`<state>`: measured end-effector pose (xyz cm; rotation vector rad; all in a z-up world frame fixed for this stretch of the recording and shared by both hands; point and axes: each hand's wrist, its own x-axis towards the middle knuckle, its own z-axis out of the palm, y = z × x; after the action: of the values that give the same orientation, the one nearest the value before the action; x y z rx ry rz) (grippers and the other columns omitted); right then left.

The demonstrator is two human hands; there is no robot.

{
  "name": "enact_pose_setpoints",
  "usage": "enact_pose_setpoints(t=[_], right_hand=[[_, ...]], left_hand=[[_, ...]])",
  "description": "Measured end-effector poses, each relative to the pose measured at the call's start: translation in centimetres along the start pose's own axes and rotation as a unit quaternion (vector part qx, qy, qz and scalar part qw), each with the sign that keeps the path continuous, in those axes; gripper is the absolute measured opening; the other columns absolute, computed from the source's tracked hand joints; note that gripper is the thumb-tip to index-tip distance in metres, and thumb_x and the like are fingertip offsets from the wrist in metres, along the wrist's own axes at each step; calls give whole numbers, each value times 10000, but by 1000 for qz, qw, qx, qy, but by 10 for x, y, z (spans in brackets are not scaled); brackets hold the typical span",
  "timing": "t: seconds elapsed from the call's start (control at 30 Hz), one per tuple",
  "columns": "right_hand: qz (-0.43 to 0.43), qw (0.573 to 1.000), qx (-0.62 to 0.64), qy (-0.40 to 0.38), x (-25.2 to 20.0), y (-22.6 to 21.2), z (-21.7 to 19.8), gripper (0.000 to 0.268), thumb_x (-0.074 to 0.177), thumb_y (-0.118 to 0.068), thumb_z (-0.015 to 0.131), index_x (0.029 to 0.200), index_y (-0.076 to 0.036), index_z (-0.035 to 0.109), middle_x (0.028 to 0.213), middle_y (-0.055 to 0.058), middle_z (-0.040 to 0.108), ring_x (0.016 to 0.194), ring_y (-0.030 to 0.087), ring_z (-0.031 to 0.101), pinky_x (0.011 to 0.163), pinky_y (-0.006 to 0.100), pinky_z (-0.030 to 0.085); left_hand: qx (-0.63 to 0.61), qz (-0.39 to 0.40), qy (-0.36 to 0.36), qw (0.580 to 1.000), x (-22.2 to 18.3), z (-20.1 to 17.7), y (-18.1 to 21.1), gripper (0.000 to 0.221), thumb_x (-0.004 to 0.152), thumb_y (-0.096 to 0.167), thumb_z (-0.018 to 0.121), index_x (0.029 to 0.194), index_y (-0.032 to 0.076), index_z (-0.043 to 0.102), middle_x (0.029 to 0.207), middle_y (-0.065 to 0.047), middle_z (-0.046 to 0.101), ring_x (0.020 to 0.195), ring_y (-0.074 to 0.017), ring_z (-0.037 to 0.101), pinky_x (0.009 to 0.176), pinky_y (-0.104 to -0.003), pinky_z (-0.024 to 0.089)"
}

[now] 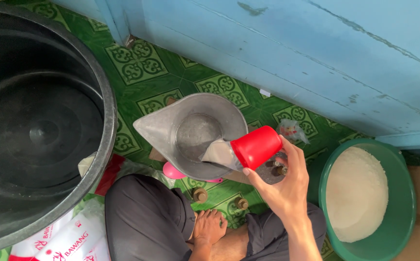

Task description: The person scoops white powder from a green basin using a red cup, transfers it into a metal pitcher on a weighing scale, and then pours the weighed powder into a large black tub.

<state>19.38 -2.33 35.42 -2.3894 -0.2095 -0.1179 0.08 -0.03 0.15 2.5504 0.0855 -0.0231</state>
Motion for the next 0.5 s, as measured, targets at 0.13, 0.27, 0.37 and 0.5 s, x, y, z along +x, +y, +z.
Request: enact_pose_setpoints(t=[0.13, 0.27, 0.37, 0.5], right_hand=[[91, 994, 59, -15, 0, 22, -4, 782, 578, -108, 833, 1296, -19, 536, 1137, 126, 602, 951, 207, 641, 814, 308, 538], [140, 957, 250, -35, -4, 59, -11, 730, 647, 8, 741, 1331, 37, 488, 1216, 164, 597, 1045, 211, 603, 900, 305, 509], [163, 934, 317, -32, -8, 81, -26, 704, 676, 58, 693, 1346, 51, 480, 1240, 174, 589, 1080, 220, 588, 921, 312, 498], [197, 912, 359, -4, -19, 116, -53, 689, 703, 33, 668, 1360, 74, 465, 1277, 202, 579, 1129, 247, 568, 935, 336, 488]], left_hand=[[-1, 3, 4, 1000, 1, -4, 1, 170, 784, 243, 577, 688, 116, 636, 752, -48, 652, 683, -242, 577, 696, -348, 440], [12, -5, -2, 1000, 1, -4, 3, 174, 788, 255, 577, 686, 124, 631, 763, -36, 658, 696, -238, 587, 723, -346, 442], [24, -2, 2, 1000, 2, -6, 5, 174, 779, 257, 589, 659, 133, 607, 750, -28, 655, 695, -240, 594, 728, -355, 450], [18, -1, 17, 1000, 4, -9, 8, 182, 759, 252, 589, 642, 114, 611, 711, -45, 651, 673, -273, 598, 698, -384, 472]])
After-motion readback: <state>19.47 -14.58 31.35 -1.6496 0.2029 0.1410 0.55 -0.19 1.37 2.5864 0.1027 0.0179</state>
